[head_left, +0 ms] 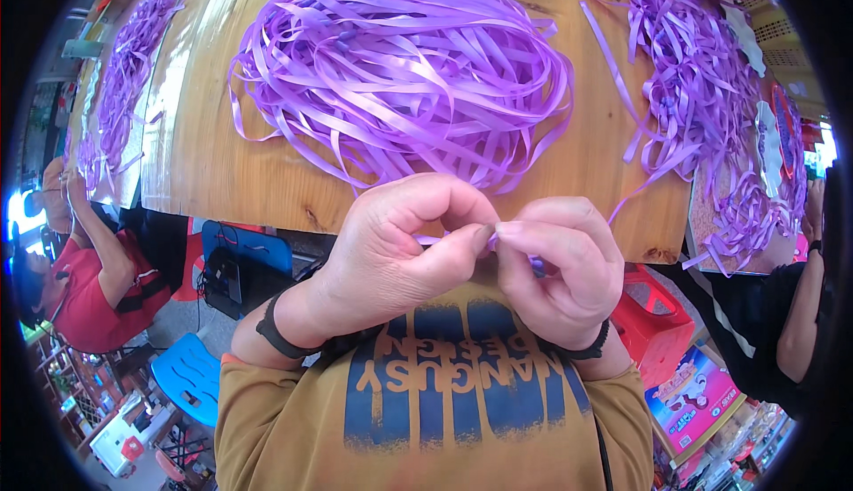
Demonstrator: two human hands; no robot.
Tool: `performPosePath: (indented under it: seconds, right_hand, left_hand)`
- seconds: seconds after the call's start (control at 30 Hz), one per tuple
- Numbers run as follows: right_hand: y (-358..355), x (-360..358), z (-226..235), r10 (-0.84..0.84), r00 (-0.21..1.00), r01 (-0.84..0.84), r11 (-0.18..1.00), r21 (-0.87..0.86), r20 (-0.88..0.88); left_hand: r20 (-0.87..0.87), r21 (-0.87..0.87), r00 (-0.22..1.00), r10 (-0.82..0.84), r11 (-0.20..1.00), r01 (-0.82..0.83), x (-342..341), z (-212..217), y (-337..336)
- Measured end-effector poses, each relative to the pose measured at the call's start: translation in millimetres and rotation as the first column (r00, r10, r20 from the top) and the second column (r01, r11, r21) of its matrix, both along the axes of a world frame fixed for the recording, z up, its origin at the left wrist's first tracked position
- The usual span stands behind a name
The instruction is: Tying knots in purple plastic ribbons while sitting at a workshop table.
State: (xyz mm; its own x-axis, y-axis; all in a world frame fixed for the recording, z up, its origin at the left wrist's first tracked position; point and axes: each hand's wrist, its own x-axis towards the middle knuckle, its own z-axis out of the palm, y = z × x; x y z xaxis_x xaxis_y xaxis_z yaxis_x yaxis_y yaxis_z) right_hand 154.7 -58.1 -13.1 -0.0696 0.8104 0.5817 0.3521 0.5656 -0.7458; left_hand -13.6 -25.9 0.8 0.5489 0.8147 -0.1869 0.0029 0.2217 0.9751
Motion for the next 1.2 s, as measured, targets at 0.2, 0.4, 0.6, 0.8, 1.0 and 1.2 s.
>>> performPosePath:
  seconds: [0.2, 0.4, 0.6, 0.8, 1.0, 1.2]
  right_hand:
    - [-5.3, -1.0, 3.0, 0.012, 0.998, 0.001, 0.978, -0.21, 0.062]
    - [-7.3, 3.1, 8.6, 0.017, 0.984, 0.024, 0.973, -0.228, 0.177]
    - [-10.4, 10.0, 18.6, 0.102, 0.989, -0.074, 0.969, -0.237, 0.107]
    - [-15.0, 9.9, 17.2, 0.06, 0.998, -0.054, 0.966, -0.255, 0.018]
    - [-15.3, 10.0, 17.0, 0.13, 0.99, -0.115, 0.965, -0.236, 0.05]
    - [-23.9, 16.5, 22.2, 0.247, 0.968, -0.226, 0.929, -0.292, 0.037]
  left_hand:
    - [-0.12, 0.206, 0.992, 0.044, 0.978, -0.018, -4.2, -3.2, 0.0]
    - [-0.185, 0.292, 0.978, 0.095, 0.956, -0.038, -7.2, -1.1, -3.3]
    - [-0.303, 0.525, 0.946, 0.116, 0.849, 0.064, -14.2, 1.7, -1.7]
    - [-0.31, 0.727, 0.92, 0.241, 0.683, 0.066, -6.1, 17.1, 0.9]
    - [-0.394, 0.871, 0.874, 0.283, 0.419, 0.257, 8.4, 6.6, -5.4]
    - [-0.392, 0.899, 0.837, 0.382, 0.352, 0.26, 3.1, 13.3, -9.7]
